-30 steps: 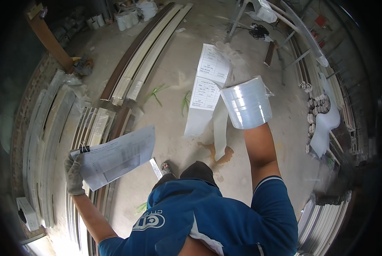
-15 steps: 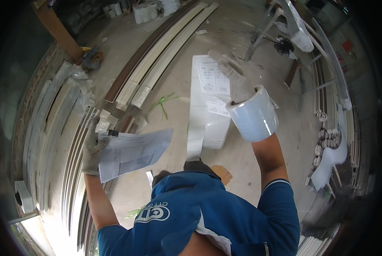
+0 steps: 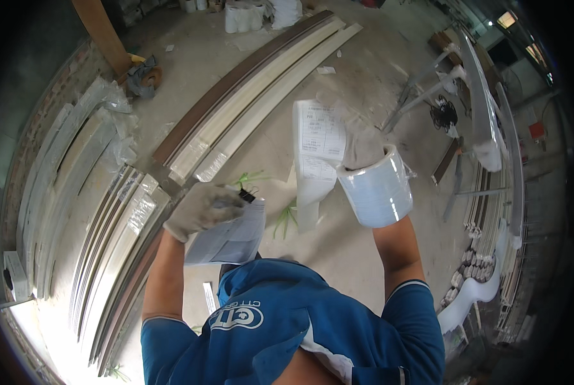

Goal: The person wraps long white profiles in clear plastic film, tears off film, and places small wooden blocks on the wrapped profiles. The person also handles printed labels and a tape measure on a workbench.

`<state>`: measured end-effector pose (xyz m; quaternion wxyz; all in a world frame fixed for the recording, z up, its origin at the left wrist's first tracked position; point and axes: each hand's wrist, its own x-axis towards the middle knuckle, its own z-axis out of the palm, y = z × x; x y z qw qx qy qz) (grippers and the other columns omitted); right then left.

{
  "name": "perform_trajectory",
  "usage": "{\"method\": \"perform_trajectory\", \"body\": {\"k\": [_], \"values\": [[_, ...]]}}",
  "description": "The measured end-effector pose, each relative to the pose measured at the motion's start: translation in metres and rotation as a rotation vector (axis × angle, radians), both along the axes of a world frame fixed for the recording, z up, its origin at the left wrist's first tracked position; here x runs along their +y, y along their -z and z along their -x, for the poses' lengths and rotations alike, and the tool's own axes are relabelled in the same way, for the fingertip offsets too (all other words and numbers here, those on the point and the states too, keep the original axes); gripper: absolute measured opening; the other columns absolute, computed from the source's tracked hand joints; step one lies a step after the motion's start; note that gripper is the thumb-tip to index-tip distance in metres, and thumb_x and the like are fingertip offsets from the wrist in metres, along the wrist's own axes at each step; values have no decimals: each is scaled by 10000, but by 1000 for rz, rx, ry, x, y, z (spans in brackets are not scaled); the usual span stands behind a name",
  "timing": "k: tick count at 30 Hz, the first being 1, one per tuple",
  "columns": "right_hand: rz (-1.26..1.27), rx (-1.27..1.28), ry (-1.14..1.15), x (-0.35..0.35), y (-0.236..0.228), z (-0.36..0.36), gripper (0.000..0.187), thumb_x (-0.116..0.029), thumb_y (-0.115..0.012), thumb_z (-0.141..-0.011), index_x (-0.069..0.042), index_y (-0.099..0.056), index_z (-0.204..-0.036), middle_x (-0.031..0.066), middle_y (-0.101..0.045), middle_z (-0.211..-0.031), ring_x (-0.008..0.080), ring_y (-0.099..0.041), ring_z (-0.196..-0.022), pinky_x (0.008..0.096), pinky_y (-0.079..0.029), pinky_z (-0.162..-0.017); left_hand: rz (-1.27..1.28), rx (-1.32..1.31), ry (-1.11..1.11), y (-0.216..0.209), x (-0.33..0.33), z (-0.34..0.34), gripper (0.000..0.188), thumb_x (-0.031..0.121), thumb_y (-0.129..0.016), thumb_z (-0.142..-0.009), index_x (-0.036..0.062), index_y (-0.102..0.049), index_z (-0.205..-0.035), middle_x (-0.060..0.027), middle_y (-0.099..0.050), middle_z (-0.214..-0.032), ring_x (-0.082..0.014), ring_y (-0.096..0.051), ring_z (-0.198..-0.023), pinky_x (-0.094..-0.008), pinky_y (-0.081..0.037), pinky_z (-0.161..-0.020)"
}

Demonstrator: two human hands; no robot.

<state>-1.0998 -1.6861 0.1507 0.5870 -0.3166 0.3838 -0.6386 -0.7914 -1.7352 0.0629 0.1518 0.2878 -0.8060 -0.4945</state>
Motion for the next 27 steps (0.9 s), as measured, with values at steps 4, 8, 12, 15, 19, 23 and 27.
{"method": "perform_trajectory", "body": {"k": [4, 8, 12, 15, 19, 23, 27], "values": [[-51, 34, -61, -91, -1, -3, 484, -235, -611, -972, 36, -524, -1364, 201, -638, -1236, 294, -665, -1096, 402, -588, -908, 188, -72, -45, -17, -96, 34, 269, 222, -780, -759, 37, -751, -951, -145, -688, -996, -309, -666, -893, -384, -519, -822], [-2, -55, -188, -161, -13, 1, 470, -215, -577, -990, 44, -508, -1376, 229, -622, -1267, 314, -667, -1104, 419, -596, -899, 110, -3, -99, -46, -177, 65, 407, 333, -832, -750, 15, -744, -990, -161, -701, -1036, -322, -671, -943, -376, -519, -856], [-18, -102, -227, -220, -20, 11, 452, -194, -560, -1002, 39, -499, -1383, 240, -612, -1278, 317, -672, -1098, 438, -605, -875, 193, 182, 5, -72, -239, 99, 445, 368, -798, -803, -3, -736, -1041, -173, -700, -987, -299, -676, -922, -357, -511, -844], [2, 3, -211, -254, -16, 27, 456, -209, -555, -1007, 25, -496, -1394, 227, -612, -1276, 305, -650, -1131, 452, -569, -934, -94, 172, 19, -73, -265, 126, 397, 335, -751, -873, -1, -732, -1084, -146, -719, -1031, -210, -667, -913, -313, -502, -851], [-6, 115, -152, -286, -10, 79, 520, -327, -571, -1003, -3, -501, -1403, 190, -629, -1229, 272, -642, -1104, 430, -537, -947, -429, 438, 8, -55, -286, 175, 374, 310, -723, -915, -34, -731, -1061, -92, -720, -1003, -136, -642, -871, -287, -506, -790], [15, 347, 62, -307, -21, 183, 563, -422, -568, -998, -15, -520, -1384, 136, -652, -1159, 222, -655, -1009, 364, -541, -859, -567, 240, 54, -45, -320, 244, 359, 286, -706, -933, -60, -723, -1024, -70, -709, -918, -99, -635, -767, -264, -512, -682], [141, 351, 199, -321, -33, 301, 539, -442, -559, -1004, -17, -558, -1336, 100, -665, -1134, 194, -661, -964, 342, -534, -846, -698, 370, 16, -44, -337, 359, 413, 366, -732, -911, -45, -749, -873, -53, -693, -729, -79, -613, -681, -238, -501, -640]]}}
